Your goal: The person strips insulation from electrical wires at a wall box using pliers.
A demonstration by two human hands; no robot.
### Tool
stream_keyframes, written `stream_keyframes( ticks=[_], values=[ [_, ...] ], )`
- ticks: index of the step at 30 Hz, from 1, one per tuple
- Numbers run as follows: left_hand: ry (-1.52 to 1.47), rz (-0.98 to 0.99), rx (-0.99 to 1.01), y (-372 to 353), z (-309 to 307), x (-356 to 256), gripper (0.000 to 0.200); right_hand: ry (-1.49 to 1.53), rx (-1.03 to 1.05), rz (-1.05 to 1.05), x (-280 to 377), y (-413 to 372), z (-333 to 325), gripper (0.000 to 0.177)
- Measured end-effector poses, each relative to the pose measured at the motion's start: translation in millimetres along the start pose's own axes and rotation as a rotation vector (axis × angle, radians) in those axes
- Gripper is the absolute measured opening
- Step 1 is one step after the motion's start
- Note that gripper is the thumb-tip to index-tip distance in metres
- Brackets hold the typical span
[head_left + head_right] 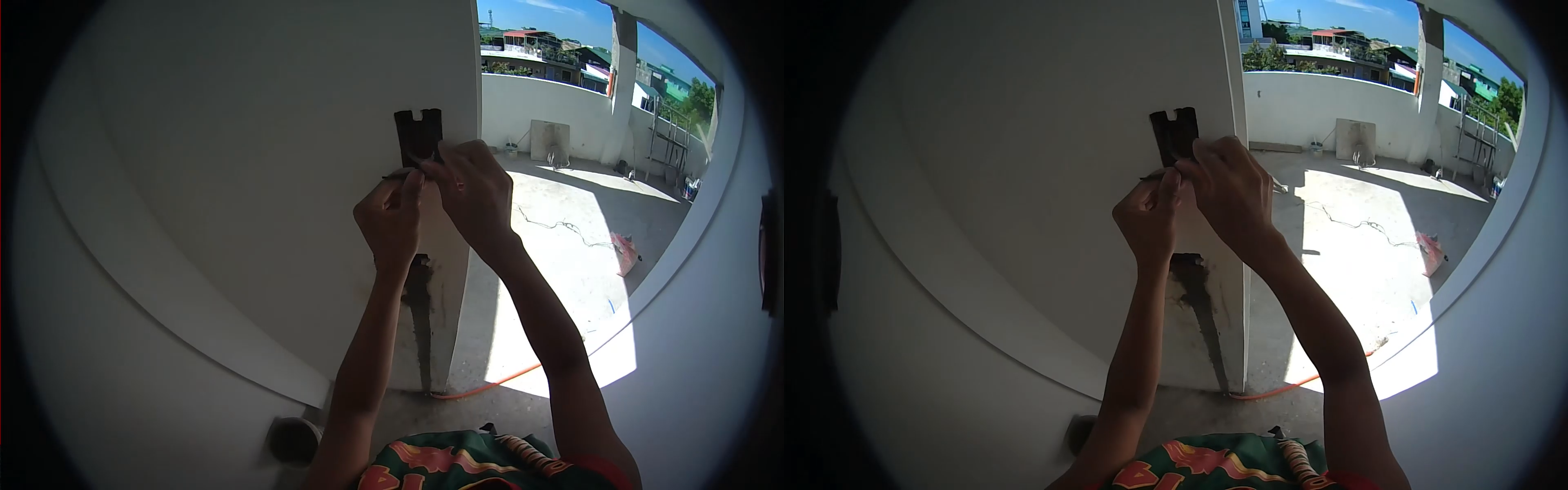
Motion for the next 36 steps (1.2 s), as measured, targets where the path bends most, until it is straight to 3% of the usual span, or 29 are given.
stream_keyframes(
  ticks=[3, 6, 15, 21, 30, 31, 34, 36],
  values=[
    [0.41, 0.084, -0.021, 7.8, -7.2, -14.9, 0.018, -0.118, -0.1, -0.133, 1.6, -7.5, 1.7, 0.017],
    [0.648, 0.577, -0.055, 10.2, -5.2, -36.7, 0.012, -0.226, -0.056, -0.11, 6.5, -8.3, 5.2, 0.016],
    [1.008, 0.699, 0.04, 26.8, 5.2, -52.3, 0.023, -0.274, 0.093, -0.158, 8.6, -2.3, 15.9, 0.009],
    [1.18, 0.843, 0.05, 33.8, 14.7, -59.6, 0.023, -0.314, 0.045, -0.121, 10.5, 0.6, 21.9, 0.008],
    [1.08, 0.83, 0.136, 52.9, 32.2, -64.7, 0.012, -0.273, 0.016, 0.033, 9.5, 2.7, 24.6, 0.01],
    [1.172, 0.93, 0.142, 53.1, 35.2, -65.7, 0.007, -0.269, 0.029, 0.042, 8.0, 2.3, 25.7, 0.01],
    [1.098, 0.745, 0.045, 41.3, 30.1, -67.3, 0.016, -0.22, -0.029, 0.03, 6.8, 2.9, 22.4, 0.011],
    [0.942, 0.766, 0.003, 26.3, 17.8, -56.8, 0.021, -0.127, -0.051, 0.025, 4.7, 1.1, 16.8, 0.012]
  ],
)
Point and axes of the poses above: each hand's wrist, its own y-axis towards the middle knuckle, its own z-axis out of the palm, x = y × z, the point moved 6 cm from there along y, towards the middle knuckle, and after that the axes turned 2 degrees about -y, right-handed, at the moved point
